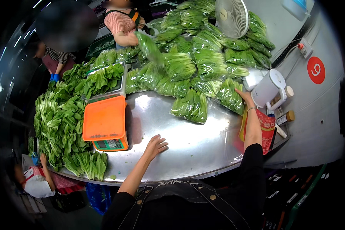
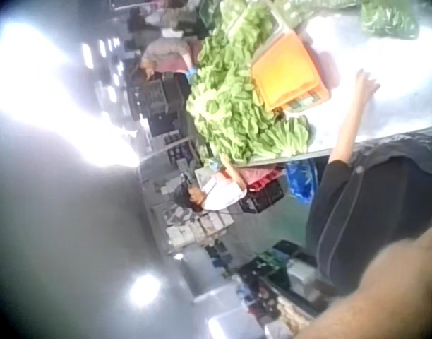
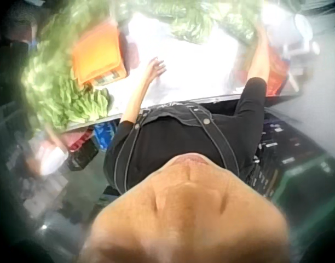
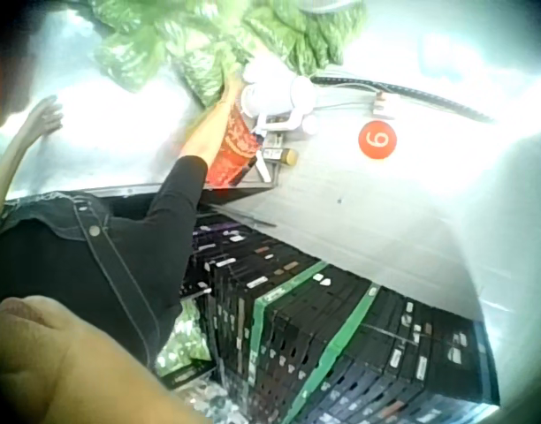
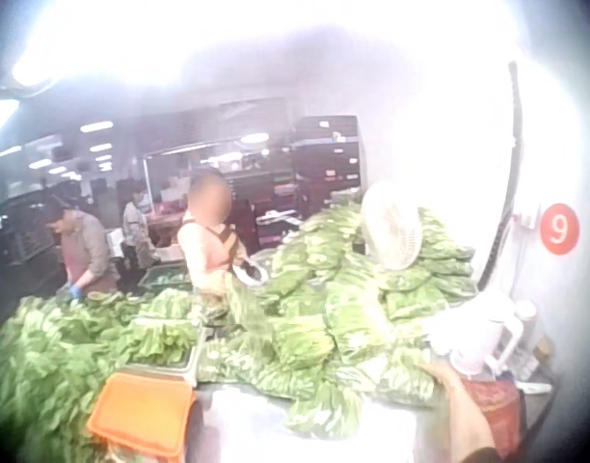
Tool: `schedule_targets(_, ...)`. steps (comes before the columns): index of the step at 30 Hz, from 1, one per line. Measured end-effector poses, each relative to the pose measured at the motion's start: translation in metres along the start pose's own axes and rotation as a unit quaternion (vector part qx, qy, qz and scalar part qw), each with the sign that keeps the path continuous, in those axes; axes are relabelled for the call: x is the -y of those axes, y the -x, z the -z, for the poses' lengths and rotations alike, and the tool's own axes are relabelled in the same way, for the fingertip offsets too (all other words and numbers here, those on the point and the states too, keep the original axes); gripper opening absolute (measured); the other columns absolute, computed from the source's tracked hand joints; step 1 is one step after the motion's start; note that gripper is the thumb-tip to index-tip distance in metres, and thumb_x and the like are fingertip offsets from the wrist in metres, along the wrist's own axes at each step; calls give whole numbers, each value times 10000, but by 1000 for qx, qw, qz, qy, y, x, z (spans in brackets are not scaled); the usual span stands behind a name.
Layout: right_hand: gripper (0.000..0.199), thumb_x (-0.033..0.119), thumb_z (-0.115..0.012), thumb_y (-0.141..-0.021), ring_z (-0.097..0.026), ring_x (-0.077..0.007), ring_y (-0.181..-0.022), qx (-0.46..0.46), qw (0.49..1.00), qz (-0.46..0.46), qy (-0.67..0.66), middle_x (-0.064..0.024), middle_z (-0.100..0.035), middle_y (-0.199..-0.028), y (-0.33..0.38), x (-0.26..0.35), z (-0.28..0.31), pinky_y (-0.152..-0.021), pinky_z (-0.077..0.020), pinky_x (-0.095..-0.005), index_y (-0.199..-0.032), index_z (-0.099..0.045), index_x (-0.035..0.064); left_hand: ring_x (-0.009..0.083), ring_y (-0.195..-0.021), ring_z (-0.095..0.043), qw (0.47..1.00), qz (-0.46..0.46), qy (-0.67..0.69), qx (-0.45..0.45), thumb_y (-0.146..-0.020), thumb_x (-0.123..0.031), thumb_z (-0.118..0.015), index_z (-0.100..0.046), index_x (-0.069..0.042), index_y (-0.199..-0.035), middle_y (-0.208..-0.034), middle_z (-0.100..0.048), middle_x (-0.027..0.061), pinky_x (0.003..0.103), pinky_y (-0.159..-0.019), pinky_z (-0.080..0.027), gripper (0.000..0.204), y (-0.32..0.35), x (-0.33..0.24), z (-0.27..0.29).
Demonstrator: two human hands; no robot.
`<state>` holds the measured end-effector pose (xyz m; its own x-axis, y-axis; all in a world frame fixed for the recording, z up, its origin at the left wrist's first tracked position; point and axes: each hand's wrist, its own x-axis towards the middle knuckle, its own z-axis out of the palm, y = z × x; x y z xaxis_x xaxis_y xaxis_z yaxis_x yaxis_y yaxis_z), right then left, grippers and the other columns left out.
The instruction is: The person repeatedly selects bunches of leafy green vegetables, places them on a digital scale, and then wraps them in plastic bags. The packaged vegetables are set aside on the counter.
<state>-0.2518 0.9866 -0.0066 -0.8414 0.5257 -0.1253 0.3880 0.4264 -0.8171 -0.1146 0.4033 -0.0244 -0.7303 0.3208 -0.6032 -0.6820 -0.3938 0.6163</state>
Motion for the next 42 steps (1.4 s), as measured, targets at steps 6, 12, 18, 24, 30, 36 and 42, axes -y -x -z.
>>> schedule_targets(6,886,452,-791,-625,-604,-250,-939,-66,993,7,-99,-221,-584,-1102,16,-6,-18,-799,-478,-340,-1193,-457,-141,387,-1166,-465,996,-11,-85,38,-815,-408,-662,-198,-91,-1377,-1375,-320,230,536,-870,-472,794,-88,-27,-76)
schedule_targets(12,514,195,-696,-776,-593,-220,-941,-21,916,10,-400,-168,-582,-1077,58,43,3,-778,-489,-328,-1159,-481,-72,319,-1026,-583,993,53,-36,103,-793,-215,-688,-432,-39,-1267,-1188,-540,176,538,-849,-502,566,-144,-66,-126)
schedule_targets(18,508,204,-684,-805,-572,-215,-950,-65,880,142,-448,-159,-569,-1088,19,202,-42,-795,-470,-330,-1177,-472,-71,292,-924,-628,997,-27,-27,74,-800,-53,-637,-444,21,-1239,-1111,-579,187,422,-793,-549,485,-138,-27,-108)
schedule_targets(24,913,542,-689,-686,-459,-361,-1201,-1,989,85,-120,-306,-470,-1257,-58,206,-152,-1004,-362,-384,-1230,-419,-140,214,-1013,-581,998,-52,16,32,-792,-21,-630,-478,-11,-1236,-1142,-581,102,347,-865,-494,468,-18,-47,-79)
schedule_targets(30,922,476,-660,-761,-301,-422,-1287,-243,949,199,-20,-357,-322,-1340,65,160,-102,-1059,-253,-469,-1322,-275,-146,163,-880,-614,973,-219,67,-2,-838,-85,-627,-536,-35,-1137,-1033,-619,62,262,-691,-512,317,-69,-178,-89)
schedule_targets(36,844,315,-674,-767,-381,-412,-1238,-263,856,-69,439,-288,-364,-1347,186,53,-29,-984,-361,-482,-1373,-228,-68,359,-1082,-529,978,-73,192,-33,-824,-148,-672,-467,25,-1190,-1149,-550,214,475,-943,-452,454,-226,-255,-107)
schedule_targets(42,355,91,-535,-774,-534,-415,-980,-264,933,86,230,-245,-551,-1052,229,26,5,-838,-438,-449,-1108,-528,-30,268,-949,-611,960,-243,-31,137,-893,-331,-572,-503,-53,-1105,-1163,-569,132,391,-781,-523,356,-150,-143,-54)
